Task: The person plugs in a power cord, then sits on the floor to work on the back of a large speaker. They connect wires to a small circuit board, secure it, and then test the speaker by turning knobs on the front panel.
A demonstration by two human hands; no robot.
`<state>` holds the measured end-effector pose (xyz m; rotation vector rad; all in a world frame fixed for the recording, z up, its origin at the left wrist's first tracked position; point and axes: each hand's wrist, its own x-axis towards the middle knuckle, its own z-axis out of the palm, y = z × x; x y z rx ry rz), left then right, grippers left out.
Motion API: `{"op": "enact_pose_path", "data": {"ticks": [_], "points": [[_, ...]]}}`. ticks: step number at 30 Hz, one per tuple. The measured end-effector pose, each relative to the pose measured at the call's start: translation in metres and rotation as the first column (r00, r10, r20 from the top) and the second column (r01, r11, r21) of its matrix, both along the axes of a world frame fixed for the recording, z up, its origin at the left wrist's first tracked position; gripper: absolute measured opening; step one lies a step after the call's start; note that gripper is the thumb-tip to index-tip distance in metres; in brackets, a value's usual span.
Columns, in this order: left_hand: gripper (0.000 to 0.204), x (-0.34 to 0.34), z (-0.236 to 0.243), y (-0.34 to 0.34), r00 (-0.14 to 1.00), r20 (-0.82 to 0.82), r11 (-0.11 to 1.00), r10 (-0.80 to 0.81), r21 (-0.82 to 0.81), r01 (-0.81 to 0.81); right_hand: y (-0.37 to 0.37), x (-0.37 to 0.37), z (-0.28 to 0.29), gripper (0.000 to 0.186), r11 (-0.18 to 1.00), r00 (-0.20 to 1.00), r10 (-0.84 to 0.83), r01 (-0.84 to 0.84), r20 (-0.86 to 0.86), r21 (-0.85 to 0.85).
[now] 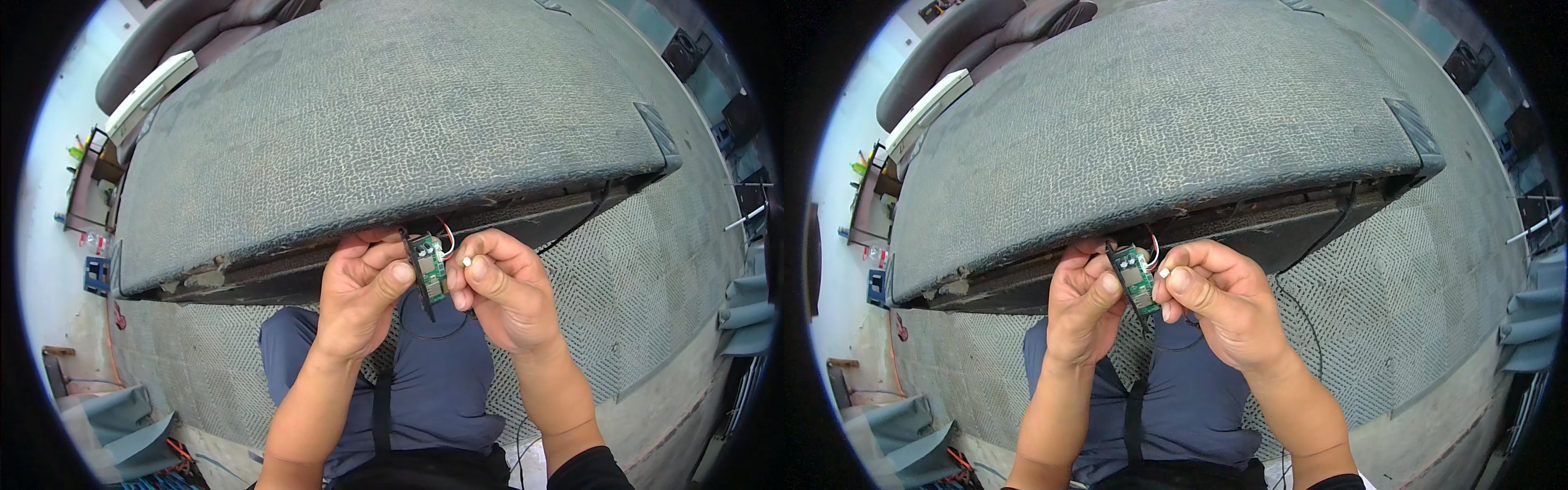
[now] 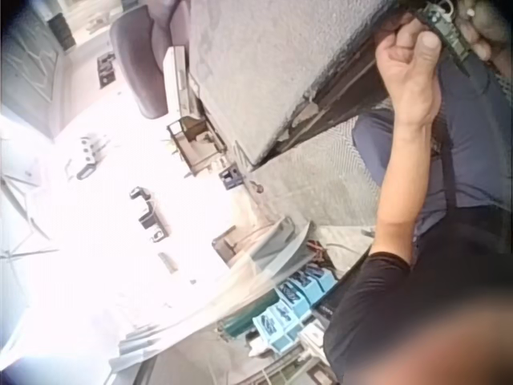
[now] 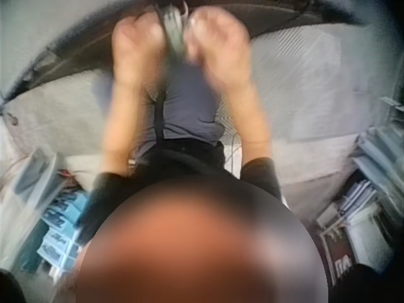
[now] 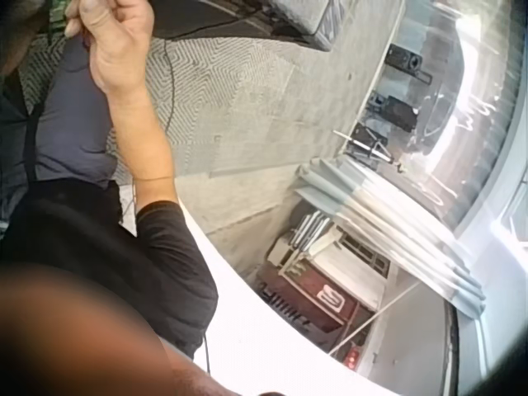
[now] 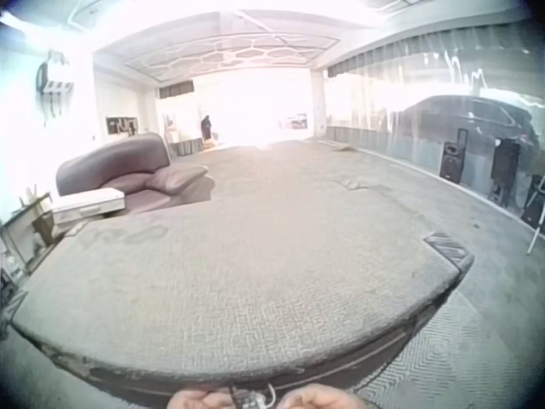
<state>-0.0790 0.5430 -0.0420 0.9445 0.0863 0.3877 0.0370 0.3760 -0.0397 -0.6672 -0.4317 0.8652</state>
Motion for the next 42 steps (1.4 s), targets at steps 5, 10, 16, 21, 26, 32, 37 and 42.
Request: {"op": "enact_pose_path", "data": {"ticks": [5, 10, 16, 21, 26, 32, 37, 42], "points": [[0.051, 0.002, 0.001, -0.002, 1.000, 0.000, 1.000, 0.021, -0.013, -0.021, 0.001, -0.002, 0.001, 0.018, 1.000, 1.000, -0.017, 0.017, 0.022, -0.011], [0.053, 0.002, 0.003, -0.004, 0.999, -0.016, 0.999, 0.037, -0.011, -0.037, 0.000, -0.004, 0.003, 0.017, 0.991, 0.988, -0.107, 0.116, 0.108, -0.073], [0.057, 0.002, 0.002, -0.002, 1.000, -0.004, 0.999, 0.014, -0.034, -0.015, 0.000, -0.007, 0.006, 0.017, 0.977, 0.969, -0.172, 0.191, 0.176, -0.096], [0.055, 0.002, 0.002, -0.001, 0.999, 0.033, 0.998, -0.009, -0.064, 0.011, 0.003, -0.010, 0.007, 0.017, 0.964, 0.950, -0.220, 0.247, 0.220, -0.101], [0.060, 0.001, 0.004, -0.003, 0.999, -0.029, 0.999, 0.023, -0.027, -0.023, 0.003, -0.013, 0.009, 0.017, 0.936, 0.903, -0.267, 0.327, 0.337, -0.134], [0.057, 0.001, 0.003, -0.002, 0.999, -0.035, 0.999, 0.015, -0.036, -0.016, 0.004, -0.012, 0.006, 0.018, 0.904, 0.802, -0.304, 0.413, 0.514, -0.110], [0.047, -0.001, -0.002, -0.002, 0.997, -0.072, 0.998, 0.041, -0.045, -0.045, 0.003, -0.008, 0.005, 0.018, 0.870, 0.682, -0.322, 0.487, 0.656, -0.080], [0.047, 0.000, -0.002, -0.001, 0.998, -0.055, 0.999, 0.029, -0.037, -0.031, 0.003, -0.003, 0.009, 0.020, 0.798, 0.370, -0.292, 0.602, 0.882, 0.011]]}}
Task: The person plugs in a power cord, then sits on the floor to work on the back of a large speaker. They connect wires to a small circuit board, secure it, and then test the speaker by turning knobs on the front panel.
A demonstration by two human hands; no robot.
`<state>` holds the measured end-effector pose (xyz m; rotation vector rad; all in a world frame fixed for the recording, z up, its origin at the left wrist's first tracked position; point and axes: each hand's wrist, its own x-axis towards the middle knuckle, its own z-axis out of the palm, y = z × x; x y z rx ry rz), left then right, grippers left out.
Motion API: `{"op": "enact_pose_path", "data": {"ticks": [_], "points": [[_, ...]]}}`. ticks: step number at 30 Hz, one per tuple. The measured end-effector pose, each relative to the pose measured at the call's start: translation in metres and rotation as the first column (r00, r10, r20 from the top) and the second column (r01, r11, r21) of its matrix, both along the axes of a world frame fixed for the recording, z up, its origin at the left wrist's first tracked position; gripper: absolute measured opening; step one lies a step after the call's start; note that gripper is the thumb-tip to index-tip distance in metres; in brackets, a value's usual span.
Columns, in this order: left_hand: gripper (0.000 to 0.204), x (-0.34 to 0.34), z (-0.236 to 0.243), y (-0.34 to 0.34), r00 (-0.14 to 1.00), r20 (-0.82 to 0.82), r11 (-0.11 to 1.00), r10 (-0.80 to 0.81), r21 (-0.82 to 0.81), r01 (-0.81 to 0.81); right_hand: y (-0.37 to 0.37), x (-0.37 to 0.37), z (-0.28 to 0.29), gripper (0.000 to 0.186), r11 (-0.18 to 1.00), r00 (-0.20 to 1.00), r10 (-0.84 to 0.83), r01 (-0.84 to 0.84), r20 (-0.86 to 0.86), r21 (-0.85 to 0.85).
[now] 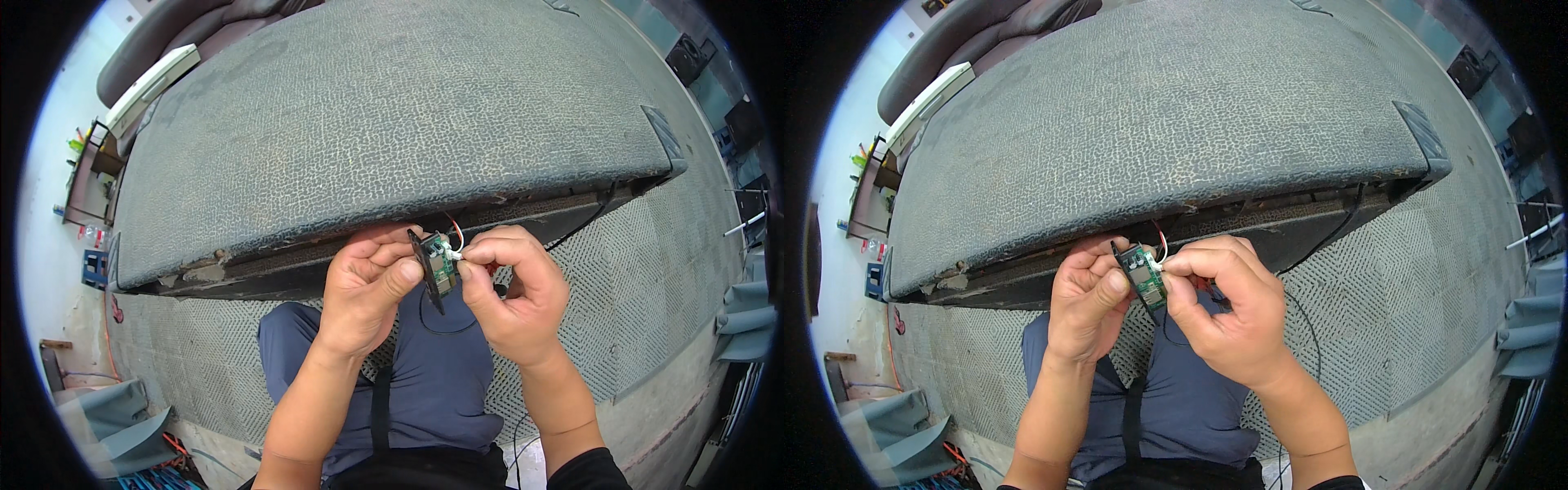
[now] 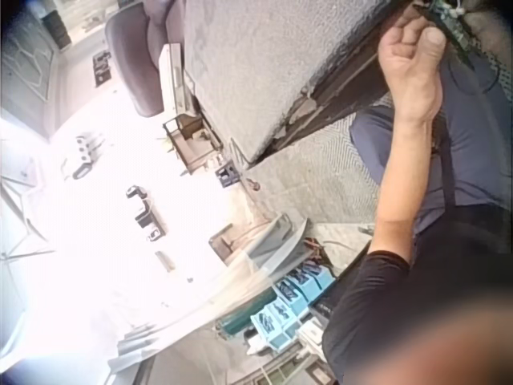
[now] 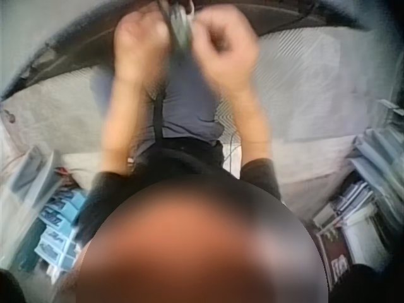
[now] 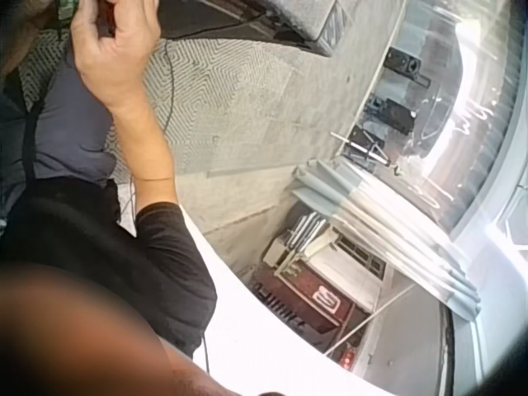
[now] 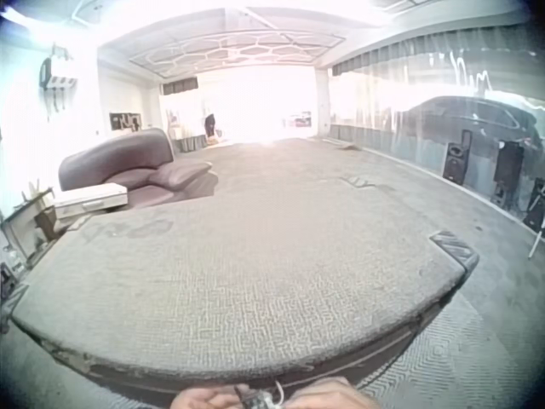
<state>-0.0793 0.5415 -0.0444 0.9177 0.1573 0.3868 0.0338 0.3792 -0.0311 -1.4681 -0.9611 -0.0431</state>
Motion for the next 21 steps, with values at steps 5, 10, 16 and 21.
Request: {"op": "enact_pose_path", "data": {"ticks": [5, 10, 16, 21], "points": [[0.049, -0.002, 0.013, 0.002, 0.996, -0.067, 0.997, -0.056, -0.061, 0.051, 0.003, -0.002, -0.002, 0.020, 0.996, 0.999, 0.022, -0.019, -0.035, 0.087], [0.047, -0.003, 0.025, 0.004, 0.987, -0.113, 0.980, -0.116, -0.175, 0.095, 0.003, -0.003, -0.005, 0.020, 0.987, 0.989, 0.070, -0.049, -0.132, 0.156], [0.044, -0.002, 0.028, 0.003, 0.985, -0.101, 0.952, -0.141, -0.287, 0.107, 0.000, -0.006, -0.003, 0.020, 0.982, 0.957, 0.110, -0.064, -0.267, 0.177], [0.043, -0.002, 0.032, 0.004, 0.982, -0.126, 0.956, -0.141, -0.277, 0.101, 0.000, -0.007, -0.003, 0.019, 0.974, 0.935, 0.148, -0.082, -0.321, 0.210]]}}
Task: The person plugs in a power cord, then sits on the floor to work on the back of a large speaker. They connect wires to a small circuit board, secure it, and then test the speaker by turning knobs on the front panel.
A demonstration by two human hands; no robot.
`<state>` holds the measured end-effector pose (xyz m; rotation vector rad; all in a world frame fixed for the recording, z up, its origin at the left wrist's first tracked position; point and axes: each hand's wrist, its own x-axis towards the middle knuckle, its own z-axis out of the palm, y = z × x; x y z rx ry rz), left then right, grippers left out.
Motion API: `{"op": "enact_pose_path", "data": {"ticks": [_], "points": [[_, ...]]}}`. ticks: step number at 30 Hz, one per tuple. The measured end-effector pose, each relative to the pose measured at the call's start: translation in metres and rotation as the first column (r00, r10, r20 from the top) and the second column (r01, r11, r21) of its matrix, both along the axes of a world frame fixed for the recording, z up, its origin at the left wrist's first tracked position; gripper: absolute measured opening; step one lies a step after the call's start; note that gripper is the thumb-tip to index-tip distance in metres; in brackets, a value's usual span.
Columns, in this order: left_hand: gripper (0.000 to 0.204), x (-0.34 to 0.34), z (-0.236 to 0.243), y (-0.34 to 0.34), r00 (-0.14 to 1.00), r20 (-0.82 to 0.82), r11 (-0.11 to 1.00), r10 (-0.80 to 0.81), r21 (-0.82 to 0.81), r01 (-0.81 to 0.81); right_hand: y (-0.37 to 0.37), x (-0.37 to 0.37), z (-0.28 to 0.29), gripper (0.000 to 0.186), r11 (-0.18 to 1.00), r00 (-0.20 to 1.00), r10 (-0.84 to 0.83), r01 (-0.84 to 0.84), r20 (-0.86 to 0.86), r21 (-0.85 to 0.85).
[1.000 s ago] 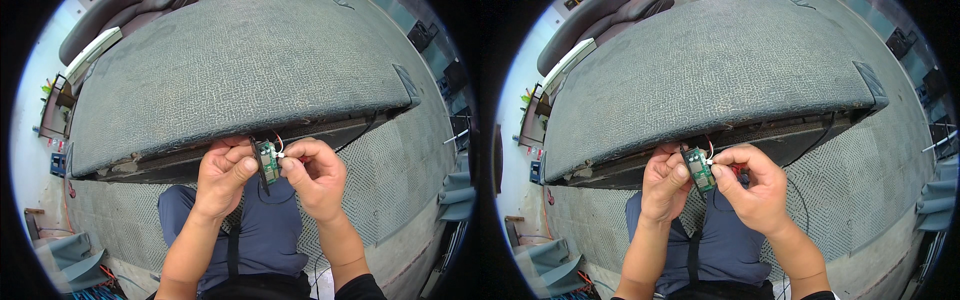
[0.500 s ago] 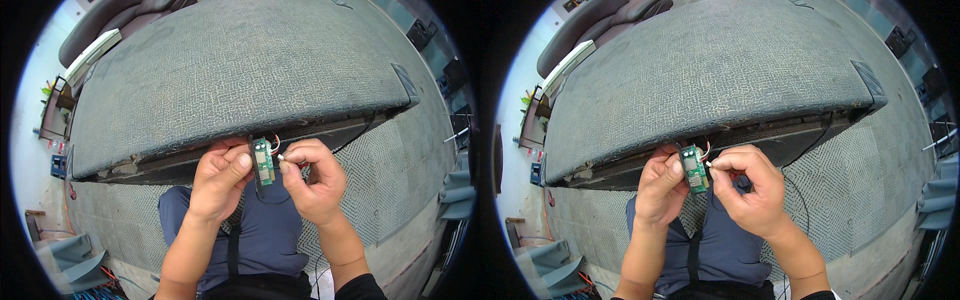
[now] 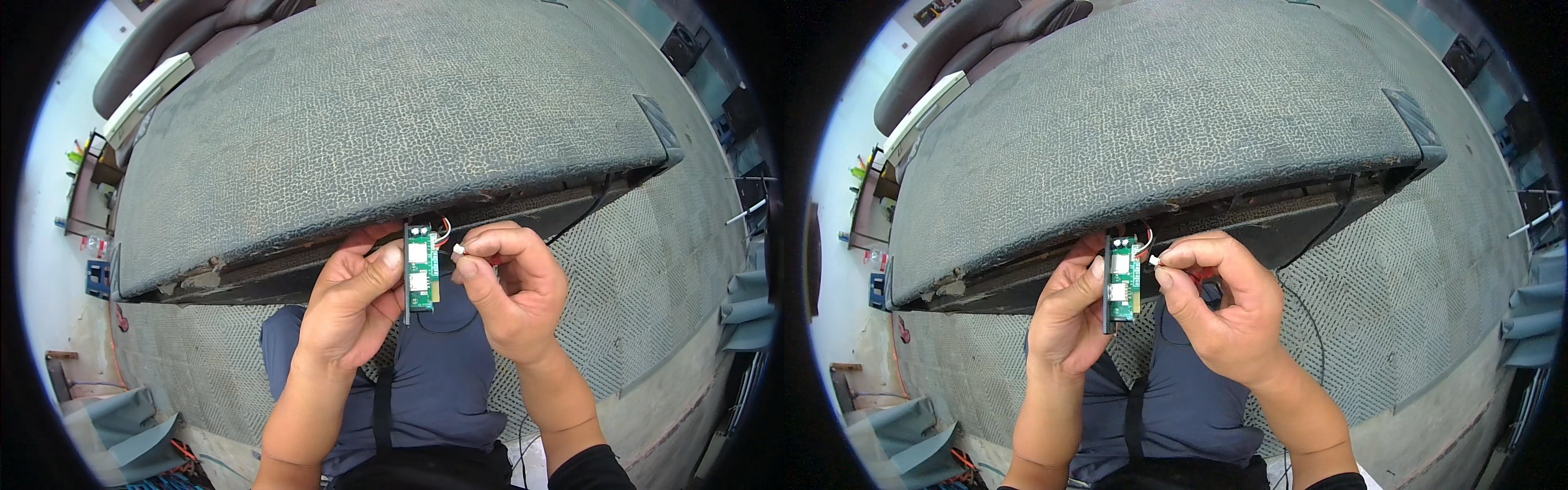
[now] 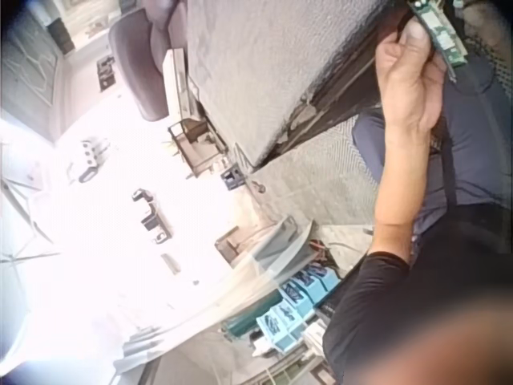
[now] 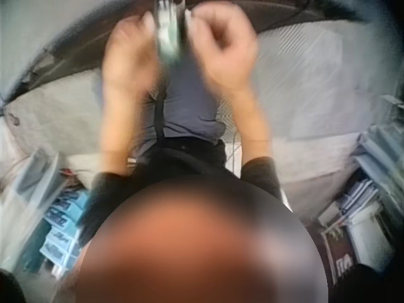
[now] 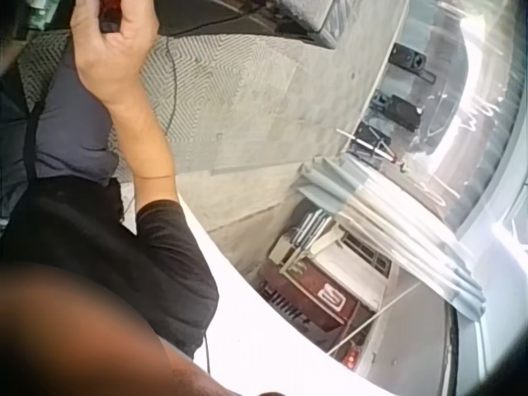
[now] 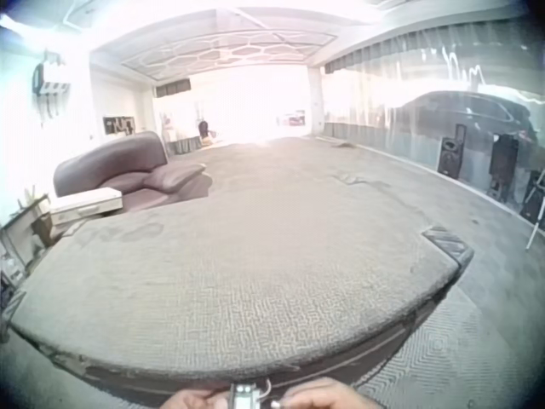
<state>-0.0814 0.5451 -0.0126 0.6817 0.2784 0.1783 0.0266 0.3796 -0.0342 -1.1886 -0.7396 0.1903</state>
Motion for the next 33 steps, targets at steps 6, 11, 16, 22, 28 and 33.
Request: {"op": "enact_pose_path", "data": {"ticks": [6, 11, 16, 22, 28, 33], "points": [[0.046, 0.000, 0.001, -0.006, 1.000, 0.023, 0.996, 0.013, 0.087, -0.015, -0.001, -0.001, -0.003, 0.018, 1.000, 0.998, 0.012, -0.012, -0.059, -0.003], [0.046, -0.002, -0.004, -0.009, 0.999, 0.029, 0.978, 0.045, 0.203, -0.050, -0.003, -0.001, -0.005, 0.019, 1.000, 0.996, 0.019, -0.019, -0.083, -0.007], [0.045, -0.005, -0.011, -0.015, 0.988, 0.083, 0.921, 0.128, 0.360, -0.150, -0.004, 0.005, -0.003, 0.019, 0.994, 0.996, -0.028, 0.036, 0.085, -0.099], [0.039, -0.004, -0.021, -0.012, 0.971, 0.226, 0.848, 0.081, 0.496, -0.186, -0.005, 0.007, 0.003, 0.020, 0.969, 0.935, -0.094, 0.165, 0.342, -0.185], [0.036, -0.004, -0.025, -0.012, 0.962, 0.238, 0.863, 0.130, 0.451, -0.228, -0.015, 0.010, -0.003, 0.021, 0.990, 0.892, 0.143, -0.130, -0.428, 0.060], [0.038, -0.010, -0.020, -0.006, 0.962, 0.220, 0.859, 0.163, 0.448, -0.248, -0.045, 0.019, -0.010, 0.025, 0.962, 0.778, 0.212, -0.061, -0.591, 0.265]]}}
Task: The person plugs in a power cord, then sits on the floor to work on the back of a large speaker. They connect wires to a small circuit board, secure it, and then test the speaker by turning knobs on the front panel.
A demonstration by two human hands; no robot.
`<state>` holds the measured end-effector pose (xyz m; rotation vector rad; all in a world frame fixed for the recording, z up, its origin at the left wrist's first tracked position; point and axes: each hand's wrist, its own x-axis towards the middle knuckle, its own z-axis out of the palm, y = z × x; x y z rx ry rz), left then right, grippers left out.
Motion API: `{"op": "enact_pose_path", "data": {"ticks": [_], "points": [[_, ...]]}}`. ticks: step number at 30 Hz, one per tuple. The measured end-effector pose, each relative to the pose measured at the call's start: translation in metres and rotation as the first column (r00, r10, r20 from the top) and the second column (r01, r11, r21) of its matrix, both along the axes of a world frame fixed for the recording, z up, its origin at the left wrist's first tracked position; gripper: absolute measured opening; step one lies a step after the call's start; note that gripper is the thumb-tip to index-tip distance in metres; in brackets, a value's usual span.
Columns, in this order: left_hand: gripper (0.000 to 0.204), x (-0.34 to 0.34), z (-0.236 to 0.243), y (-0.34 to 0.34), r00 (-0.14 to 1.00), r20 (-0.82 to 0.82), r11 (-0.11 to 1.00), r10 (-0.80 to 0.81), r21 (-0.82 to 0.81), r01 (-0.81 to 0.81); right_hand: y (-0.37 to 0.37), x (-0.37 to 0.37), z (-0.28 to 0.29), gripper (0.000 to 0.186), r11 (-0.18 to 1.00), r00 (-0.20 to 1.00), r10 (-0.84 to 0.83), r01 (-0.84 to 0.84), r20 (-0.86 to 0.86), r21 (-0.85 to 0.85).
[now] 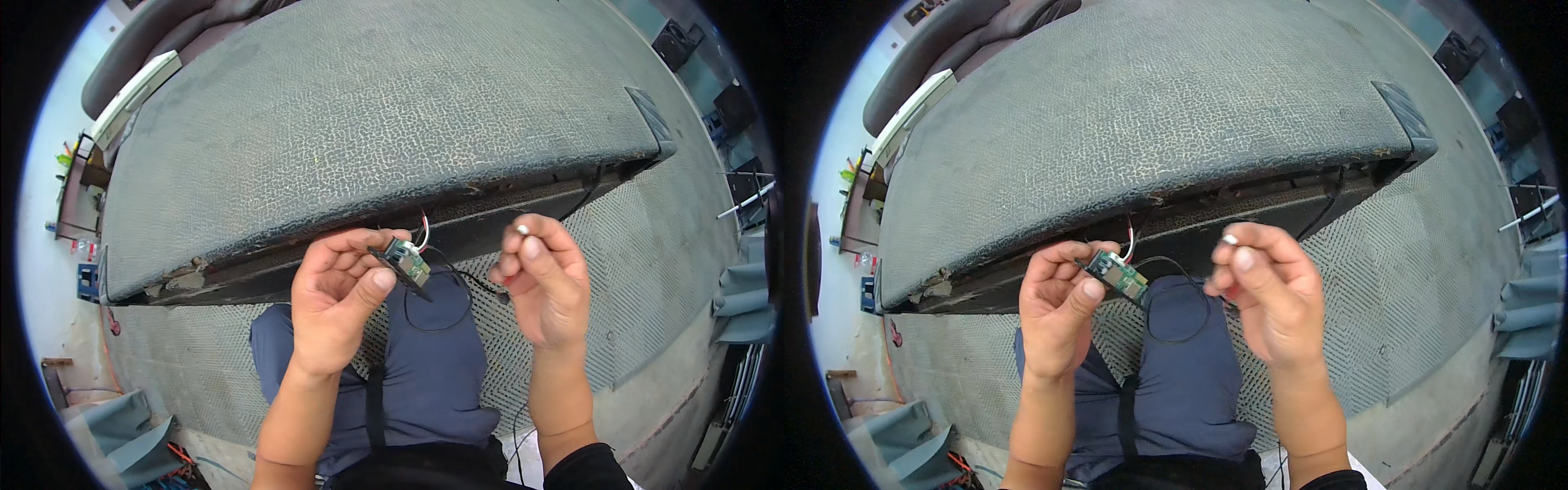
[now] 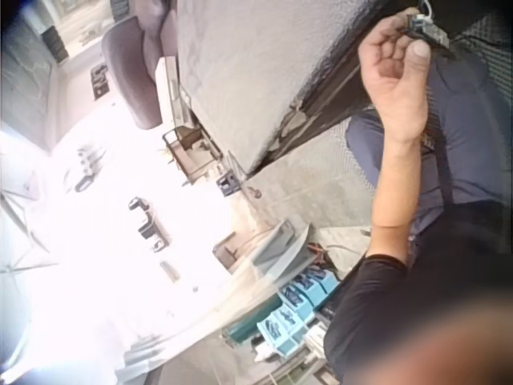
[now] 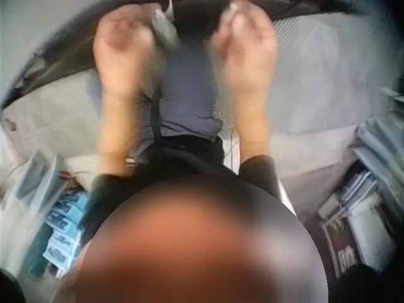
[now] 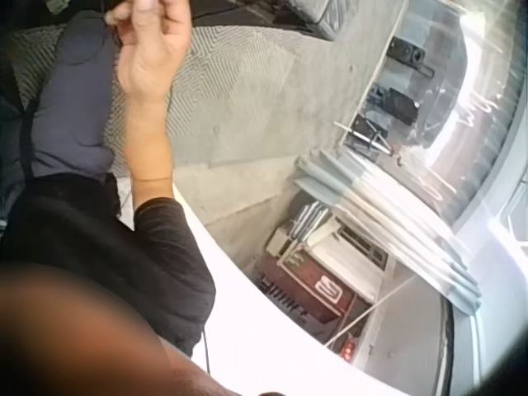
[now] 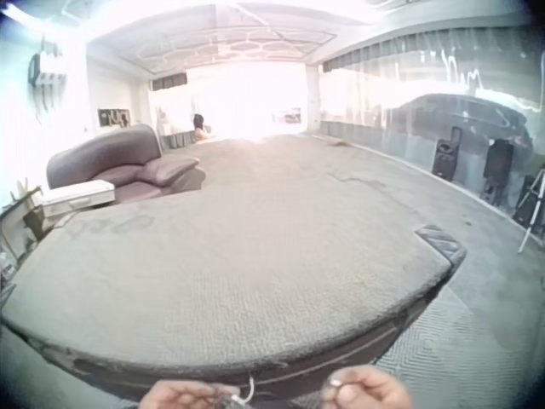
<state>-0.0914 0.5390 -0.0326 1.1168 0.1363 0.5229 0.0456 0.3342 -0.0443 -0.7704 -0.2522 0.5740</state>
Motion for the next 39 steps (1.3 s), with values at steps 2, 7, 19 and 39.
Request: {"op": "enact_pose_path", "data": {"ticks": [2, 7, 19, 39], "points": [[0.038, -0.002, 0.002, 0.001, 1.000, -0.010, 1.000, 0.012, 0.004, -0.012, -0.020, 0.006, 0.000, 0.025, 0.998, 0.998, -0.058, 0.058, 0.005, 0.009], [0.040, -0.003, 0.003, 0.002, 1.000, -0.004, 1.000, 0.013, 0.005, -0.013, -0.065, 0.021, -0.003, 0.027, 0.978, 0.978, -0.206, 0.206, 0.035, -0.018], [0.054, -0.018, 0.013, 0.016, 0.996, -0.088, 0.999, 0.021, -0.033, -0.024, -0.178, 0.023, -0.021, 0.020, 0.730, 0.766, -0.567, 0.638, 0.304, -0.246], [0.040, -0.008, -0.004, -0.010, 0.974, -0.223, 0.999, -0.032, 0.011, 0.035, -0.022, -0.026, -0.025, 0.016, 0.931, 0.877, -0.083, 0.237, 0.473, -0.277]]}}
